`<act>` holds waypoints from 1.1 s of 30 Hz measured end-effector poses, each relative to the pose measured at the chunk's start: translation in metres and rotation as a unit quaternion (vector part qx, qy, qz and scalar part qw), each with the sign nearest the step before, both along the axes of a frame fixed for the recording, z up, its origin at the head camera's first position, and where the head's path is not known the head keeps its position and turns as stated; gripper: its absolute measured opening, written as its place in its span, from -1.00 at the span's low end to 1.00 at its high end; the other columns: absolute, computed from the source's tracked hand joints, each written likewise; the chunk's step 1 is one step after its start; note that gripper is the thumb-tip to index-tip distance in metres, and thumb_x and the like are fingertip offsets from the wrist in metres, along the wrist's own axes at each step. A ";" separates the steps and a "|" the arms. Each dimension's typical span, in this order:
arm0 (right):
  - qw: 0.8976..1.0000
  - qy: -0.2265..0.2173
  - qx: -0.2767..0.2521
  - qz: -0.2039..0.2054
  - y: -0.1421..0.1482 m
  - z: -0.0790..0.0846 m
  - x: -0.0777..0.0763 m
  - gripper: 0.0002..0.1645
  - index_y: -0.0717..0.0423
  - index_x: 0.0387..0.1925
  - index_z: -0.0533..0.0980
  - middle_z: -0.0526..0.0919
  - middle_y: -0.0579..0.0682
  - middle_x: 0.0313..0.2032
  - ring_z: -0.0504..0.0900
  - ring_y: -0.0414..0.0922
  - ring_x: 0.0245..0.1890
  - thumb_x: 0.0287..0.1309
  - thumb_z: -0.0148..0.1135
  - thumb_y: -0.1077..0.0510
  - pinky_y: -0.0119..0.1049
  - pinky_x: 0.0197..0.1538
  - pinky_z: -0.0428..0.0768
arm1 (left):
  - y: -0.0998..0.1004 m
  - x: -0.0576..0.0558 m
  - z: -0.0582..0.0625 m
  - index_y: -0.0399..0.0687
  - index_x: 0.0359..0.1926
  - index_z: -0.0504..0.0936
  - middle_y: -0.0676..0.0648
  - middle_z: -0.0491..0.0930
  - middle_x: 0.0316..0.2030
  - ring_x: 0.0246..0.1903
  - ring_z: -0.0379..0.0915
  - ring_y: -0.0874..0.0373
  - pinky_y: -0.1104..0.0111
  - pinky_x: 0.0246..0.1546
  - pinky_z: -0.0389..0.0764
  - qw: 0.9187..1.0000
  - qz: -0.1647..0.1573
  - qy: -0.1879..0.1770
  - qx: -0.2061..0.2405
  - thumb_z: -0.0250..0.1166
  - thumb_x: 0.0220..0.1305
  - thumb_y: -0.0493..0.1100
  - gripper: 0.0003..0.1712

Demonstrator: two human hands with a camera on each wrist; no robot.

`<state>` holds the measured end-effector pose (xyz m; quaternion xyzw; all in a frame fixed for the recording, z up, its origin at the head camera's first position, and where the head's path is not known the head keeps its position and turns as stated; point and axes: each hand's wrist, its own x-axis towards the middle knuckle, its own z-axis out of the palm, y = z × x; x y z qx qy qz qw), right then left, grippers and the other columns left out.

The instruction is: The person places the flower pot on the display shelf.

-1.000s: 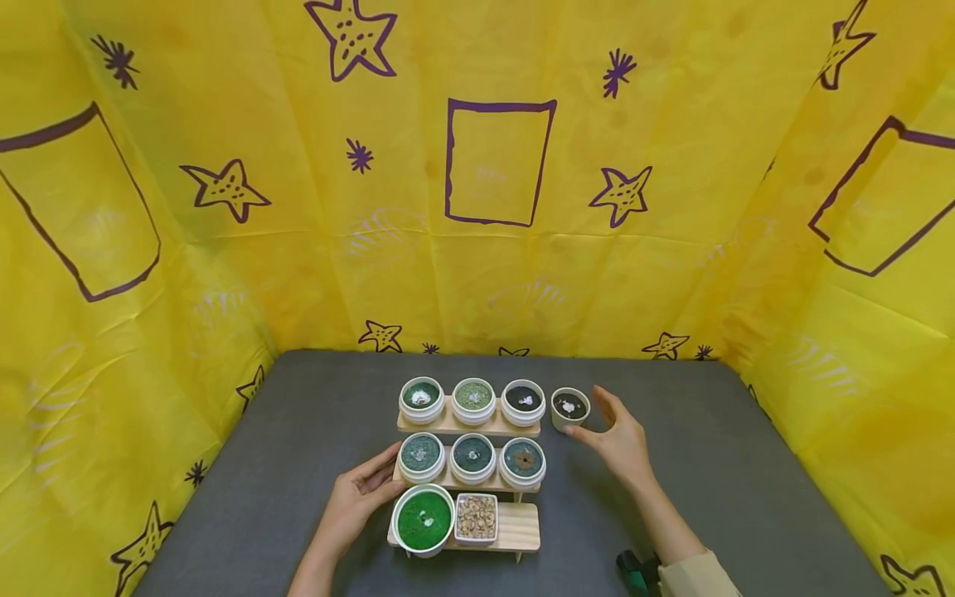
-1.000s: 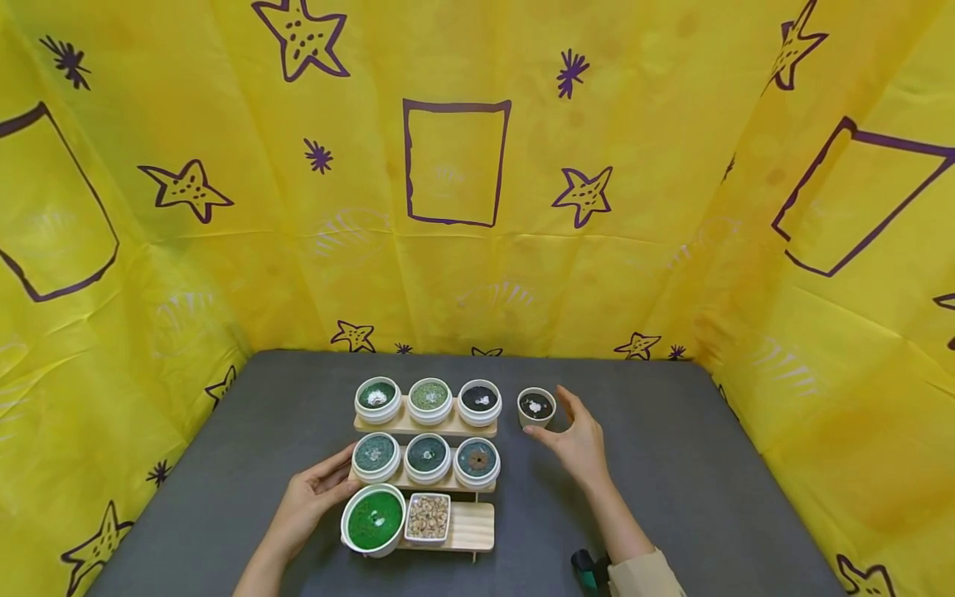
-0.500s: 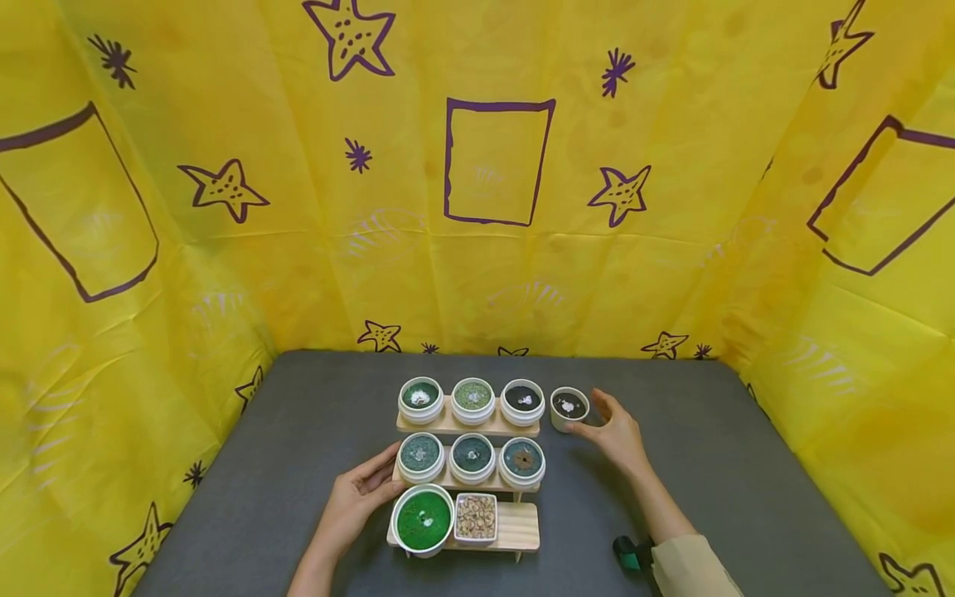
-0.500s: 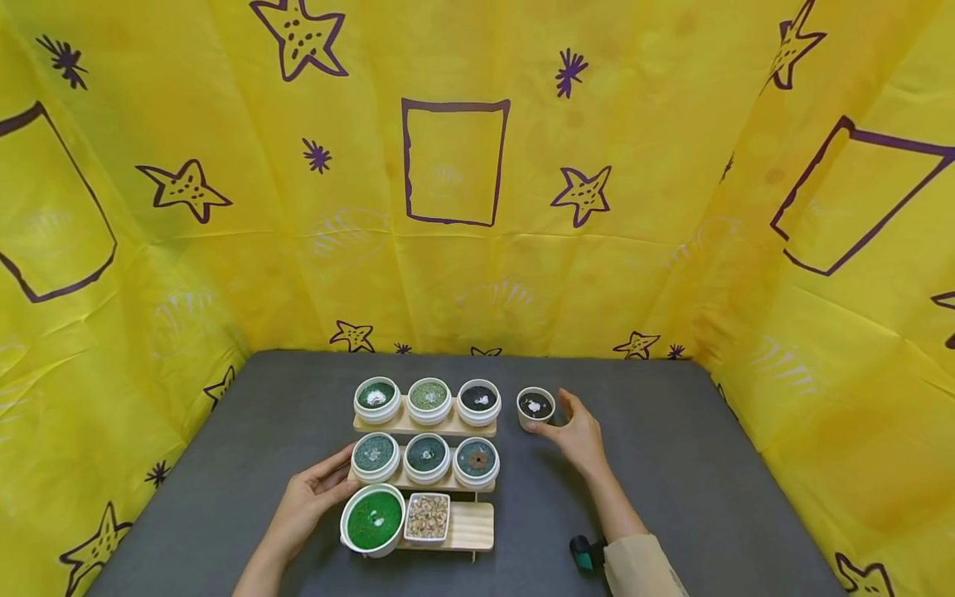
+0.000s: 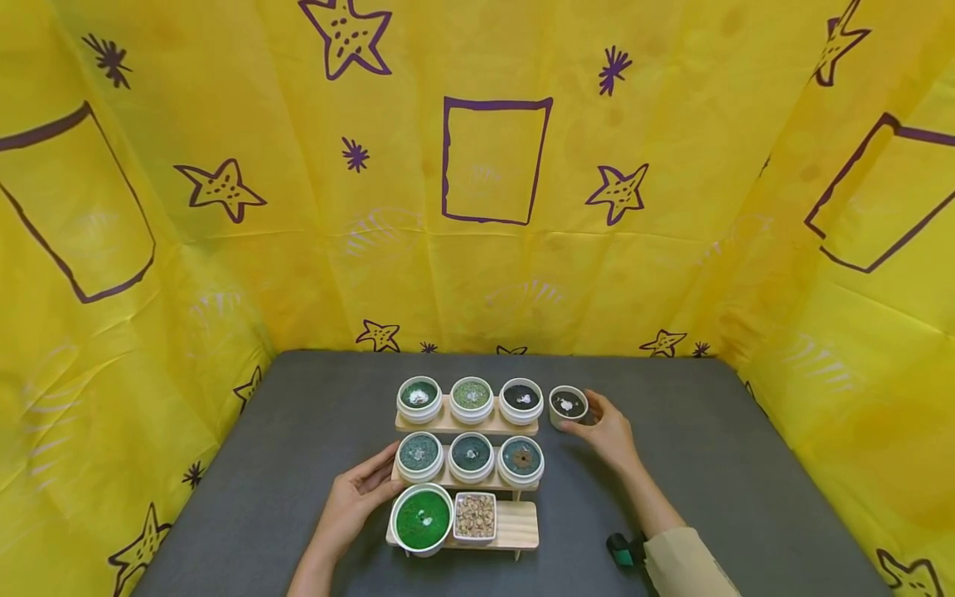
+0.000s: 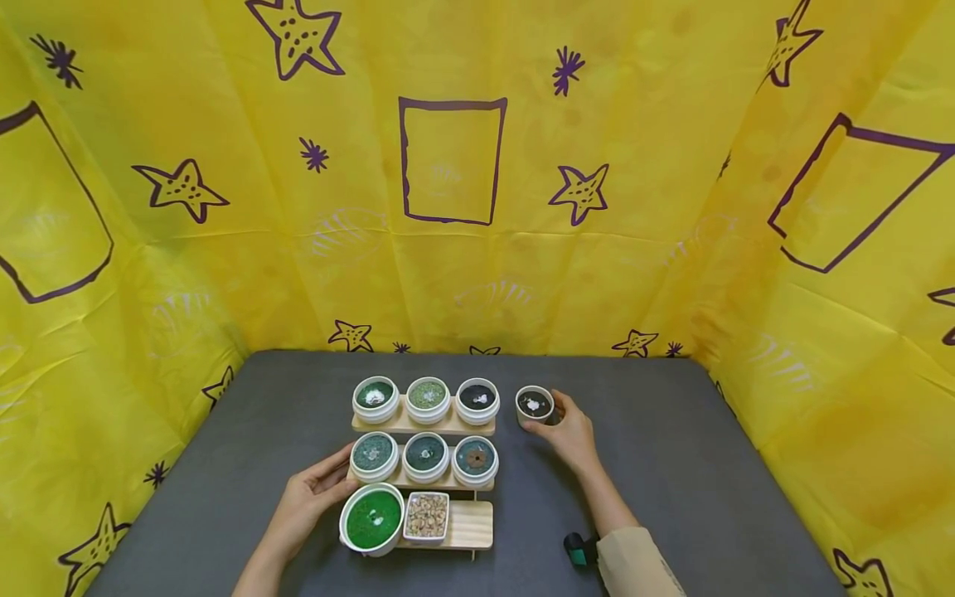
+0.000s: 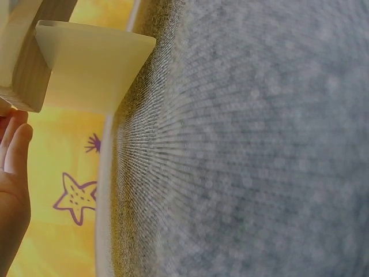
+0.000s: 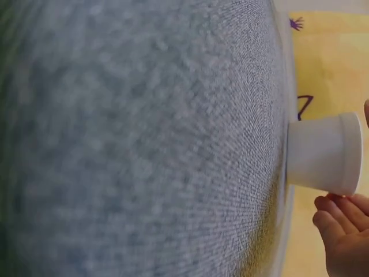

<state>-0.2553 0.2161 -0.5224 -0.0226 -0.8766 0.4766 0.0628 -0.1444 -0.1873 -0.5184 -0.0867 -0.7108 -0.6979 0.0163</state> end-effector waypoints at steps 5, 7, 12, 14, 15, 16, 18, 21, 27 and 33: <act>1.000 0.010 0.014 -0.014 -0.003 -0.002 -0.002 0.01 0.29 0.34 0.34 0.54 0.32 0.23 0.58 0.22 0.19 -0.11 0.59 0.00 0.07 0.23 0.57 | 0.000 0.000 0.000 -0.52 0.33 0.33 0.46 0.56 0.07 0.08 0.52 0.53 0.66 0.03 0.56 1.000 -0.001 0.003 -0.001 0.30 0.25 -0.40 -0.35; 0.999 0.018 0.022 -0.018 -0.004 -0.002 -0.003 -0.03 0.32 0.30 0.37 0.57 0.34 0.19 0.60 0.22 0.16 -0.09 0.58 0.02 0.08 0.20 0.59 | 0.000 0.000 0.000 -0.53 0.33 0.33 0.45 0.56 0.08 0.08 0.53 0.52 0.66 0.03 0.57 1.000 -0.003 0.005 0.000 0.30 0.25 -0.40 -0.35; 0.999 0.031 0.025 -0.028 -0.006 -0.004 -0.005 -0.13 0.34 0.22 0.43 0.62 0.35 0.11 0.65 0.21 0.11 -0.08 0.58 0.05 0.05 0.17 0.62 | -0.001 0.000 0.000 -0.55 0.33 0.31 0.45 0.56 0.08 0.08 0.53 0.52 0.65 0.02 0.58 1.000 -0.007 0.008 0.002 0.29 0.25 -0.41 -0.34; 0.999 0.033 0.022 -0.028 -0.006 -0.004 -0.005 -0.15 0.34 0.21 0.44 0.63 0.35 0.10 0.65 0.20 0.10 -0.08 0.58 0.06 0.04 0.16 0.63 | -0.001 0.000 0.000 -0.55 0.33 0.31 0.46 0.56 0.07 0.07 0.53 0.53 0.65 0.02 0.58 1.000 -0.007 0.006 0.002 0.29 0.24 -0.41 -0.34; 0.999 0.034 0.022 -0.028 -0.006 -0.004 -0.006 -0.15 0.34 0.21 0.44 0.64 0.35 0.09 0.66 0.20 0.09 -0.08 0.58 0.06 0.03 0.15 0.63 | -0.001 0.000 0.000 -0.55 0.33 0.31 0.46 0.56 0.07 0.07 0.53 0.53 0.65 0.02 0.58 1.000 -0.006 0.005 0.003 0.30 0.24 -0.41 -0.34; 0.999 0.036 0.022 -0.028 -0.006 -0.004 -0.006 -0.16 0.34 0.20 0.45 0.64 0.35 0.08 0.67 0.20 0.08 -0.08 0.58 0.07 0.03 0.14 0.64 | -0.001 0.000 0.000 -0.55 0.33 0.31 0.46 0.56 0.07 0.07 0.53 0.53 0.65 0.01 0.58 1.000 -0.005 0.004 0.003 0.30 0.24 -0.41 -0.34; 0.999 0.039 0.019 -0.030 -0.007 -0.005 -0.006 -0.17 0.35 0.20 0.45 0.65 0.35 0.06 0.68 0.20 0.05 -0.09 0.58 0.08 0.01 0.11 0.66 | -0.001 0.000 0.000 -0.54 0.33 0.32 0.46 0.56 0.07 0.07 0.53 0.53 0.65 0.01 0.58 1.000 -0.003 0.001 0.002 0.30 0.24 -0.40 -0.34; 0.998 0.043 0.012 -0.033 -0.007 -0.005 -0.006 -0.19 0.36 0.18 0.46 0.66 0.35 0.04 0.70 0.20 0.02 -0.09 0.58 0.11 -0.02 0.07 0.69 | 0.000 0.000 0.000 -0.52 0.33 0.32 0.45 0.56 0.07 0.08 0.52 0.53 0.64 0.02 0.58 1.000 -0.005 0.000 0.002 0.30 0.24 -0.39 -0.34; 0.998 0.042 0.000 -0.037 -0.005 -0.003 -0.004 -0.19 0.37 0.19 0.46 0.65 0.37 0.06 0.69 0.21 0.04 -0.08 0.57 0.13 -0.04 0.06 0.69 | -0.001 -0.001 0.000 -0.52 0.33 0.31 0.44 0.56 0.08 0.09 0.52 0.53 0.64 0.02 0.58 1.000 -0.012 0.005 0.004 0.30 0.25 -0.40 -0.34; 0.998 0.047 -0.013 -0.040 -0.004 0.003 0.000 -0.19 0.33 0.21 0.46 0.65 0.34 0.08 0.70 0.19 0.04 -0.08 0.58 0.13 -0.07 0.06 0.69 | -0.001 0.000 0.000 -0.53 0.33 0.31 0.44 0.56 0.09 0.09 0.52 0.52 0.64 0.02 0.58 1.000 -0.013 0.008 0.005 0.29 0.25 -0.40 -0.34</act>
